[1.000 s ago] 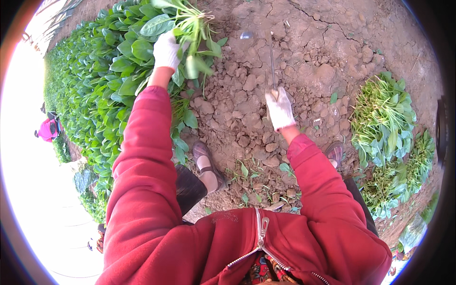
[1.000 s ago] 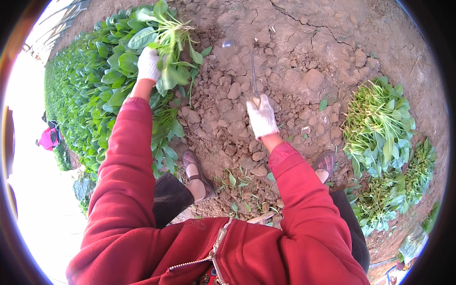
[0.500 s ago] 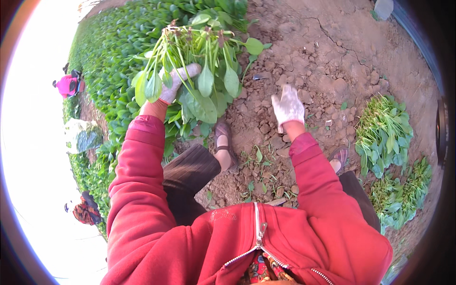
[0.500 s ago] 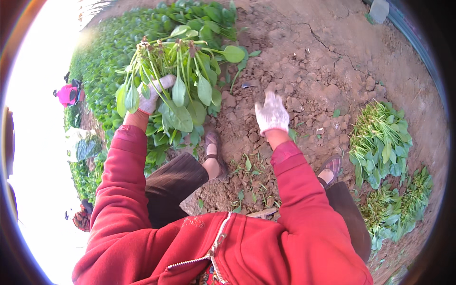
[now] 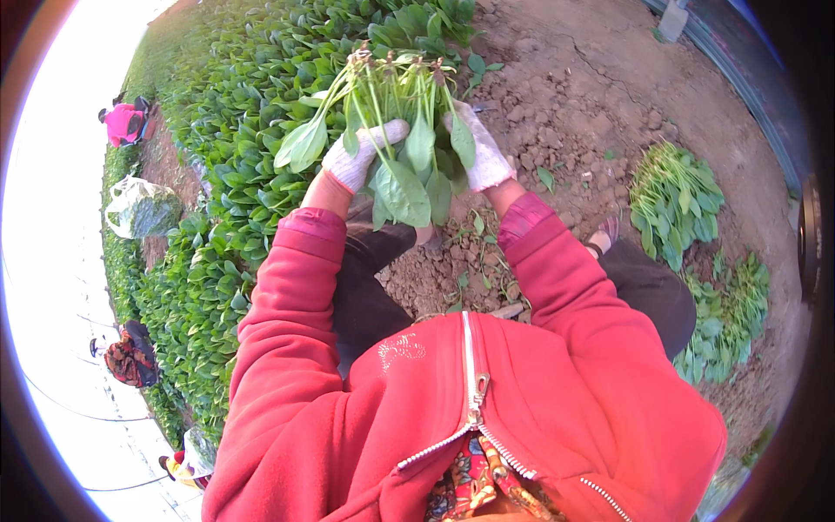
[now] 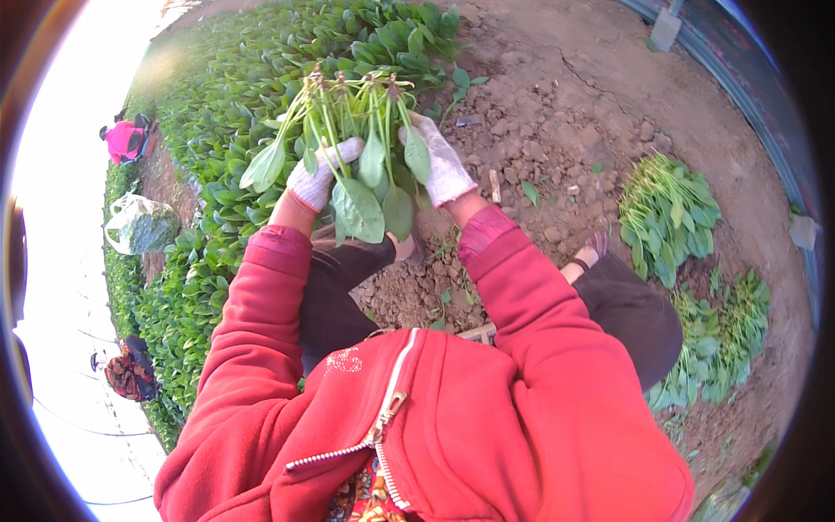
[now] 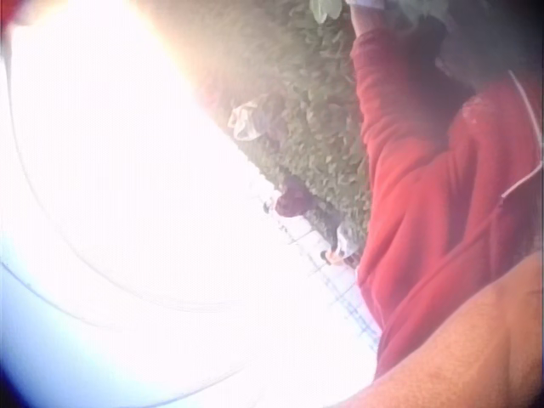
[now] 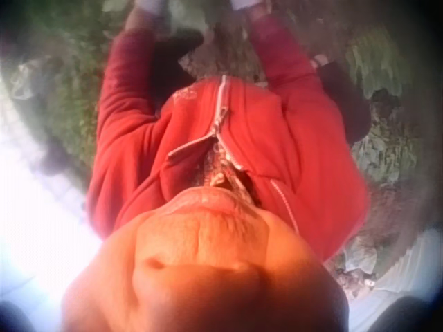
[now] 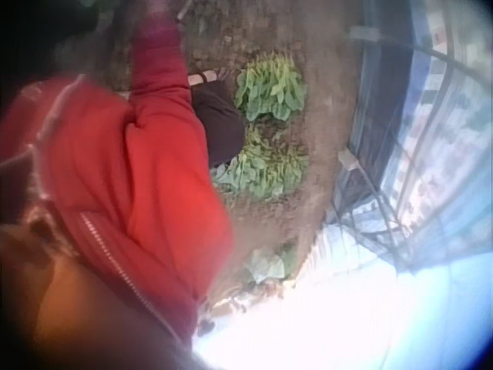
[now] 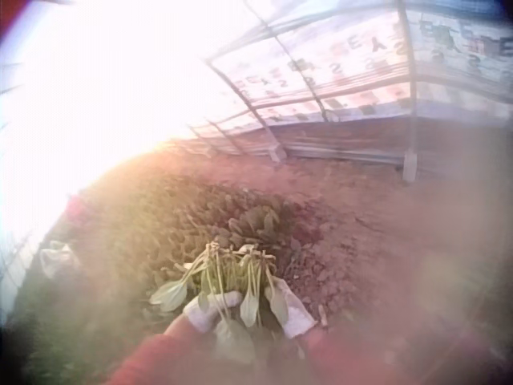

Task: The person harvests leafy green vegetables by hand in a greenhouse. They pull bunches of greens from the soil, trim the roots, and place them on the ground beside them.

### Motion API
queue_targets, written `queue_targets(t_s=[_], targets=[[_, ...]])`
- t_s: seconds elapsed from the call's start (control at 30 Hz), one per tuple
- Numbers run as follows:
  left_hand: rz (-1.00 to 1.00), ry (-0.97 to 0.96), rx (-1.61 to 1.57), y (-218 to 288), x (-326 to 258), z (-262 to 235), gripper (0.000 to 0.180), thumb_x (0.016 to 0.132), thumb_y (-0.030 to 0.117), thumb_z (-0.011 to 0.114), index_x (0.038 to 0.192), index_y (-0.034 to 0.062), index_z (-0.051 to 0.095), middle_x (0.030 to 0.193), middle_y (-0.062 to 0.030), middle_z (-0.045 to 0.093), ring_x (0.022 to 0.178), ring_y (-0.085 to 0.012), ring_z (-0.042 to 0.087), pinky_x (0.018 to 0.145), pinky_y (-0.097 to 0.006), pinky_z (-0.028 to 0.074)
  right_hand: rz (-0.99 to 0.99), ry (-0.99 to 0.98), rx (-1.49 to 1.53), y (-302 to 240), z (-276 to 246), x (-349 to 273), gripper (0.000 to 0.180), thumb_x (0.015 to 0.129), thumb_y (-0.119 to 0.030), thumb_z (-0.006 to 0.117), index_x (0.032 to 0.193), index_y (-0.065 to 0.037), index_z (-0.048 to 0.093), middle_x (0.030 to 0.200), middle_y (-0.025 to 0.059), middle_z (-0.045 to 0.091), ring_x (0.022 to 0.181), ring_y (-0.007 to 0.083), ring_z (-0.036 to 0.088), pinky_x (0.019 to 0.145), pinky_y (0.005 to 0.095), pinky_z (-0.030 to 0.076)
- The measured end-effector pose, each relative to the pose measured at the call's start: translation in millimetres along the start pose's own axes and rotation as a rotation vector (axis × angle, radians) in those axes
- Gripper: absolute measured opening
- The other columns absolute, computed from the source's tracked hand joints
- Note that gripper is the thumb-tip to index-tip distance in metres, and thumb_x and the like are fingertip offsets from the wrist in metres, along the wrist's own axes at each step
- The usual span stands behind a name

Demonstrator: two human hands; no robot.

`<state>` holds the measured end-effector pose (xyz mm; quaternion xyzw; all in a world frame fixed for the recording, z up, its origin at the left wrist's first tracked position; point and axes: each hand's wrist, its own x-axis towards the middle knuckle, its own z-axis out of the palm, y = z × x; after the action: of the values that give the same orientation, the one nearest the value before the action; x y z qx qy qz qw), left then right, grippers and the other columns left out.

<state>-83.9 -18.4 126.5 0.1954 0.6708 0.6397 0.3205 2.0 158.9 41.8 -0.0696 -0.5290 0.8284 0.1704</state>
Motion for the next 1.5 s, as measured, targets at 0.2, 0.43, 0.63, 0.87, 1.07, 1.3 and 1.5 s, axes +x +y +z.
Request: queue_targets(t_s=[0.2,0.43,0.63,0.87,1.07,1.3,1.5], targets=[[-0.125,-0.064,-0.076,-29,-4,31,0.046,0.089,0.027,0.076,0.128,0.0042,0.065,0.112,-0.0056,0.070,0.097,-0.0173,0.066,0.085,-0.034,0.055,0.018,0.279,-0.334,-7,9,-33,0.041,0.105,-0.032,0.054,0.128,0.001,0.060,0.117,0.0102,0.068,0.108,0.0208,0.061,0.097,0.0352,0.047],[-0.158,-0.068,-0.211,-73,-3,45,0.042,0.094,0.030,0.073,0.128,0.0068,0.064,0.111,-0.0043,0.071,0.092,-0.0181,0.068,0.079,-0.035,0.057,0.089,0.411,-0.105,14,-3,-34,0.035,0.101,-0.029,0.061,0.122,-0.002,0.065,0.107,0.0110,0.071,0.094,0.0205,0.066,0.086,0.0339,0.052],[-0.122,-0.015,0.069,-123,16,42,0.036,0.094,0.032,0.071,0.119,0.0059,0.067,0.102,-0.0061,0.071,0.085,-0.0203,0.068,0.075,-0.039,0.057,0.095,0.351,-0.828,16,-17,-32,0.052,0.104,-0.044,0.044,0.122,-0.001,0.066,0.125,0.0221,0.067,0.119,0.0392,0.061,0.098,0.0445,0.047],[-0.159,0.060,-0.031,-127,6,62,0.034,0.089,0.022,0.074,0.118,0.0050,0.068,0.101,-0.0070,0.072,0.082,-0.0208,0.069,0.073,-0.037,0.057,0.173,0.211,-0.930,14,-36,-46,0.056,0.101,-0.051,0.041,0.116,-0.006,0.070,0.112,0.0216,0.071,0.109,0.0420,0.066,0.093,0.0485,0.051],[-0.439,0.064,0.097,-90,-2,63,0.033,0.089,0.025,0.075,0.114,0.0050,0.069,0.096,-0.0074,0.073,0.078,-0.0220,0.070,0.071,-0.036,0.058,0.420,-0.004,-1.198,-39,-115,-37,0.051,0.095,-0.043,0.051,0.120,-0.002,0.067,0.108,0.0204,0.073,0.094,0.0313,0.072,0.088,0.0415,0.054],[-0.529,-0.060,0.219,-99,12,74,0.029,0.088,0.022,0.076,0.109,0.0030,0.071,0.095,-0.0093,0.075,0.077,-0.0222,0.071,0.071,-0.037,0.059,0.272,-0.199,0.259,-65,-121,-24,0.039,0.102,-0.032,0.057,0.133,-0.009,0.063,0.128,0.0112,0.069,0.121,0.0250,0.065,0.106,0.0424,0.050],[-0.642,-0.136,0.350,-109,20,82,0.028,0.088,0.025,0.077,0.102,0.0020,0.072,0.088,-0.0090,0.076,0.069,-0.0224,0.071,0.066,-0.036,0.058,0.365,0.252,-0.635,-45,-116,-10,0.049,0.100,-0.039,0.059,0.135,-0.006,0.060,0.114,0.0185,0.073,0.097,0.0257,0.074,0.081,0.0404,0.061]])
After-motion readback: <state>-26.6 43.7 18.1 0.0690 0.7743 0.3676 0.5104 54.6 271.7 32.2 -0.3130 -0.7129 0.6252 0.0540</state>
